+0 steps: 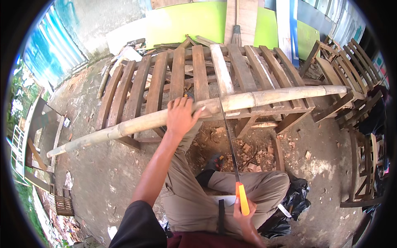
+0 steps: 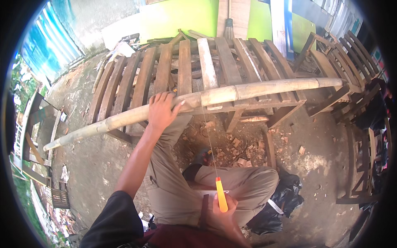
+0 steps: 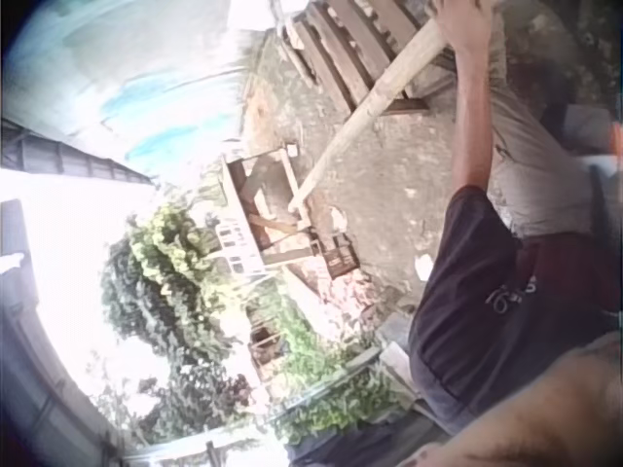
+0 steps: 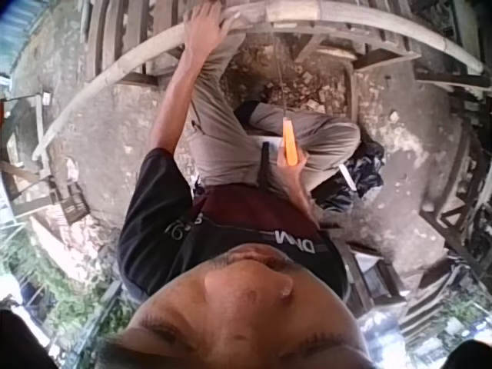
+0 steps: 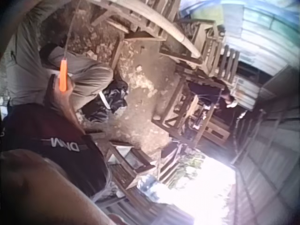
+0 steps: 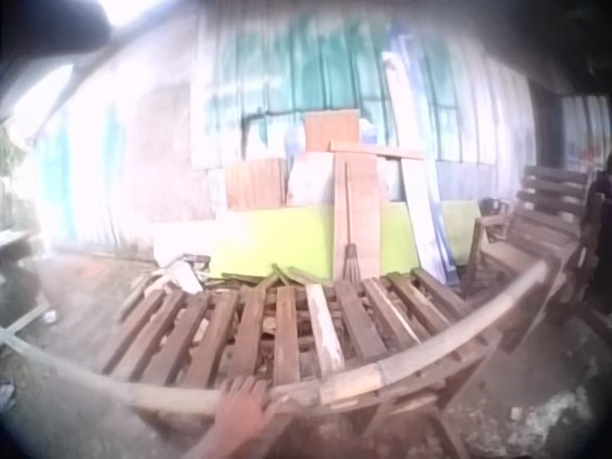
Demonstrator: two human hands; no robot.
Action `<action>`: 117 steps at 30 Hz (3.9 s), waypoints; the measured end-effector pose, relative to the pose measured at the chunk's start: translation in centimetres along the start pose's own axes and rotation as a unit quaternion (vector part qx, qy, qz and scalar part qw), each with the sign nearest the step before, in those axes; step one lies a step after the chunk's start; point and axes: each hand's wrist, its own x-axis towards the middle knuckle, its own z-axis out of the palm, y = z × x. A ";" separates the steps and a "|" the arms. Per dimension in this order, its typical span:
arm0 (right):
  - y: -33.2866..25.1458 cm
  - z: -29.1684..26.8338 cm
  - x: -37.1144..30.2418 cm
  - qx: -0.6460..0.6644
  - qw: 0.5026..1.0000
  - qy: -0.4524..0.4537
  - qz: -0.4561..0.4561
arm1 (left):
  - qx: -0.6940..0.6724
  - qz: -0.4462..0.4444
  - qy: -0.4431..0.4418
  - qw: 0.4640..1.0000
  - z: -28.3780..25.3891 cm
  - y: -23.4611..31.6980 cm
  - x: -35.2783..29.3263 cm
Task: The person uses a hand saw to cut a long bamboo pole resting on a wooden pallet. They hold the pole with one hand and saw with the other, completing the cut and separating the pieces.
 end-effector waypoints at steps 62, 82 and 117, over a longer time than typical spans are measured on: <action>-1.7 1.2 -0.4 -0.066 0.995 0.000 -0.081 | 0.084 0.076 -0.062 0.992 -9.2 -27.4 -5.4; -4.5 4.3 7.4 0.128 0.990 -0.048 0.016 | -0.046 -0.109 -0.048 0.992 4.1 -0.5 7.6; 1.1 13.2 17.8 0.170 0.982 0.006 0.082 | -0.057 -0.240 -0.025 0.969 3.5 0.8 8.5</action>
